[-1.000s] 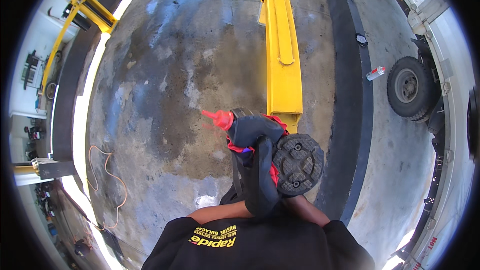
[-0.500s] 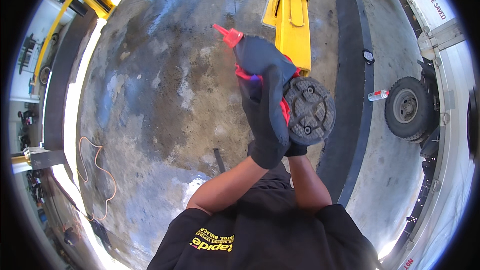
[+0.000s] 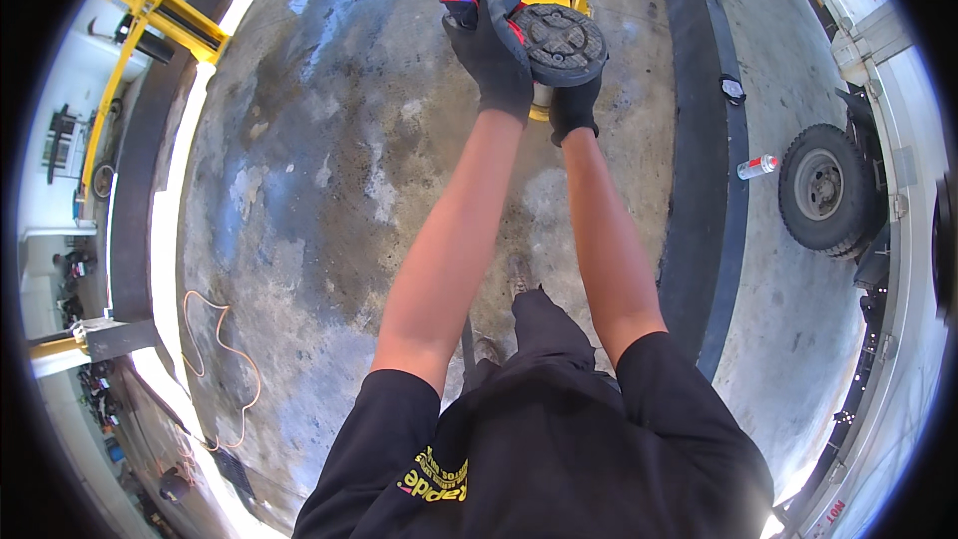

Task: The person applies a liquid from a bottle onto a yellow metal structure and wipes it with a red cloth. They then spray a cleaner onto the cloth and continue wiping the structure, focusing on different sections and edges.

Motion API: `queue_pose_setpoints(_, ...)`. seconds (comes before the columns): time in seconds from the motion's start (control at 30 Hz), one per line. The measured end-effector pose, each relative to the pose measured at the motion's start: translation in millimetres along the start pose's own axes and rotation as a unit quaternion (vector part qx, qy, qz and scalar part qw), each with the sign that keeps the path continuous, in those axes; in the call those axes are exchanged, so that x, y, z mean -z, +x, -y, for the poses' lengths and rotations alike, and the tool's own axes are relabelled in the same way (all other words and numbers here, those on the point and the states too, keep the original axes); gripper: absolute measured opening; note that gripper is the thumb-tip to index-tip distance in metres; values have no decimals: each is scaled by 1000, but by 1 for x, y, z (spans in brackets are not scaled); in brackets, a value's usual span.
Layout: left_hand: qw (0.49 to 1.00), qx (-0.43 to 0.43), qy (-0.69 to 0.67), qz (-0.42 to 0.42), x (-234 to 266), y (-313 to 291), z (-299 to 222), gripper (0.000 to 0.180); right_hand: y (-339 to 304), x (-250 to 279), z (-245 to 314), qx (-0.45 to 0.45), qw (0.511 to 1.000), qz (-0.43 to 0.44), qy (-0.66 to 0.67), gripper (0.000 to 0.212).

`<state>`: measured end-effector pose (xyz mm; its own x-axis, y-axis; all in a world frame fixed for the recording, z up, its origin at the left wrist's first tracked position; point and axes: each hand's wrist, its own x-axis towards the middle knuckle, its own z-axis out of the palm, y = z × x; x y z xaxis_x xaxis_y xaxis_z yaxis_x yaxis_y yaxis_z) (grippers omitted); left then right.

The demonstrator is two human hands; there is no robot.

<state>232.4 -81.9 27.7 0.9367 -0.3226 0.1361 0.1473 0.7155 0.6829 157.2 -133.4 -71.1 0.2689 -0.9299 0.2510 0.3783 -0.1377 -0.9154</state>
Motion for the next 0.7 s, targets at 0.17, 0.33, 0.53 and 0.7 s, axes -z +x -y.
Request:
queue_pose_setpoints(0.17, 996, -57, 56, -34, 28, -63, -44, 39, -1, 9, 12, -56, 996, 53, 46, 45)
queue_pose_setpoints(0.33, 986, 20, 121, -117, 206, -186, -90, 40, -30, 2, 41, -89, 995, 27, 23, 37)
queue_pose_setpoints(0.53, 929, -1, 323, -183, 453, -338, -181, 19, -140, 37, 49, -84, 994, 4, 63, 40)
queue_pose_setpoints(0.7, 920, -16, 296, -255, 521, -420, -268, 27, -294, 76, 76, -65, 995, 24, 71, 45)
